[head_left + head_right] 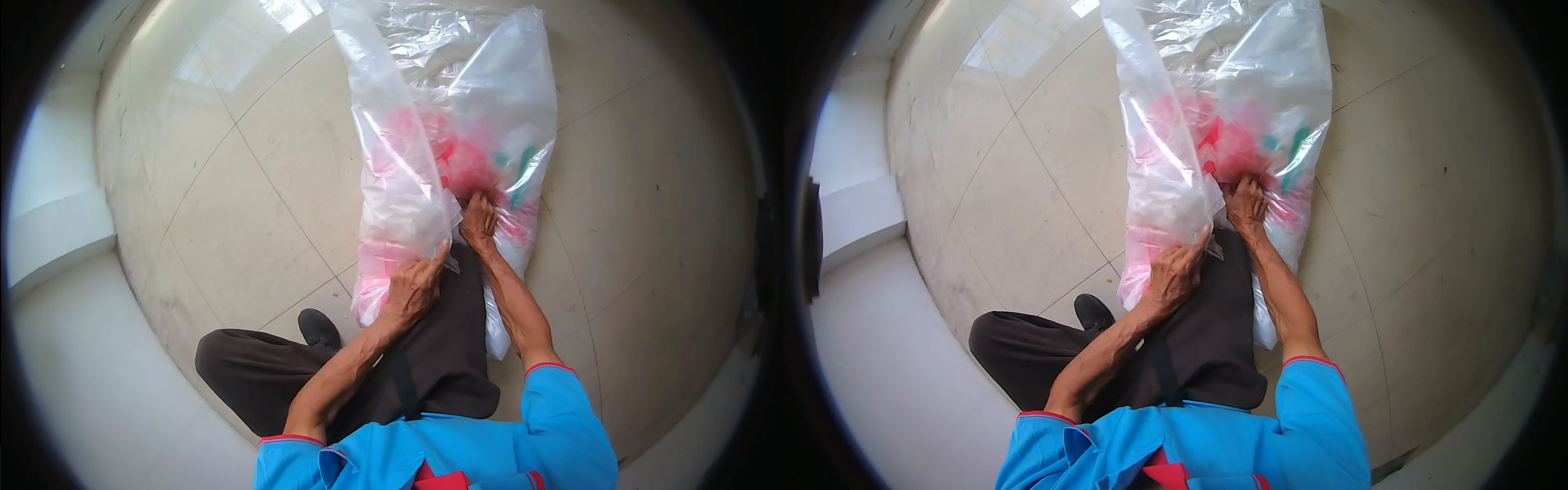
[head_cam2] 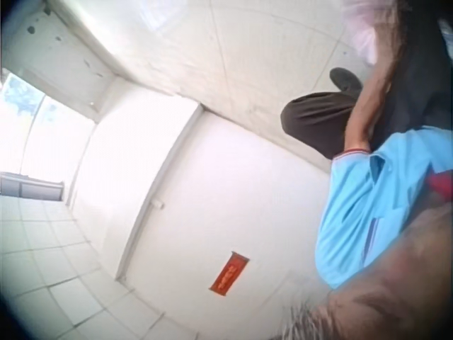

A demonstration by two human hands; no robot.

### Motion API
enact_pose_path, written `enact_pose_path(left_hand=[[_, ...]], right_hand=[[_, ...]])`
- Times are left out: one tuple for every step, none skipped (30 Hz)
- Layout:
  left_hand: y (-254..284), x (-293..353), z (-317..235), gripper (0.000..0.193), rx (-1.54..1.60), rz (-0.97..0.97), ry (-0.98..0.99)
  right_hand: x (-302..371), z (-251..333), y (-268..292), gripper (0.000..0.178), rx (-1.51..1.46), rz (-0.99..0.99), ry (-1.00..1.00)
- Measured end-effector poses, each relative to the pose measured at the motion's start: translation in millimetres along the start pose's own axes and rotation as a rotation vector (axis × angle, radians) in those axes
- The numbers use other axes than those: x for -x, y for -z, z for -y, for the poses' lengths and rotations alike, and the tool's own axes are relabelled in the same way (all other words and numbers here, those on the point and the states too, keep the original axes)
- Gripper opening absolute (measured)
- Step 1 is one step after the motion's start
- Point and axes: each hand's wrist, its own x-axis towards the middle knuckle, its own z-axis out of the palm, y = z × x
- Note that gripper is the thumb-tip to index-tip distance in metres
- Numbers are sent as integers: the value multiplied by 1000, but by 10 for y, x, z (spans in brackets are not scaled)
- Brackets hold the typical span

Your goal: The person sits on the floor and gathers multiple small plastic bags containing pink items into a larger clear plastic bag. They then roll the large bag tightly into a cylindrical shape and secure it with a green plastic tie.

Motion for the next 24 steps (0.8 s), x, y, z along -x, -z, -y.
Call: enact_pose_path(left_hand=[[-22,23,18,63,13,73,-23],[-8,50,51,64,24,144,-41],[2,64,89,66,37,216,-61],[-3,51,134,66,51,238,-48],[-34,12,189,65,69,256,-36],[-61,1,224,64,86,274,-27],[-74,42,223,64,94,285,-28],[-29,2,225,65,87,312,-11],[36,4,220,66,74,339,17],[68,6,195,66,67,369,36],[85,19,169,67,62,374,53],[102,16,156,68,54,377,62],[100,-41,134,68,49,380,51],[65,-92,115,68,69,379,19],[53,-88,122,69,86,381,4],[35,-120,115,69,107,386,-21],[85,-82,116,71,115,470,-10],[126,-66,131,71,101,528,-5],[166,-50,148,72,89,588,-1],[218,-64,145,72,82,642,15],[255,-67,161,72,123,639,60],[289,-91,140,71,176,645,102],[337,-75,87,71,232,664,141],[387,-143,61,62,316,629,184]], right_hand=[[-15,-13,37,38,-8,29,-6],[-7,10,86,38,-17,62,-8],[-8,29,137,37,-55,88,-37],[-26,23,208,37,-99,126,-51],[-69,-21,268,38,-138,161,-64],[-86,-59,328,38,-177,194,-77],[19,-85,392,48,-229,113,-65],[45,49,552,52,-350,57,-58],[85,353,798,56,-478,10,-47],[104,608,987,60,-600,-44,-44],[104,795,1054,63,-613,48,-68],[77,978,1060,66,-627,131,-91],[2,1096,909,62,-495,-15,-15],[-140,1099,726,58,-352,-163,53],[-319,1065,622,57,-399,-52,-2],[-521,981,557,55,-442,51,-63],[-584,1030,529,55,-496,192,-109],[-614,1000,540,51,-457,112,-189],[-645,903,583,48,-414,33,-270],[-627,680,582,49,-383,-48,-199],[-530,489,557,52,-401,-91,-167],[-442,116,457,51,-283,85,-316],[-321,-271,322,52,-194,261,-467],[-249,-438,181,53,-151,249,-478]])
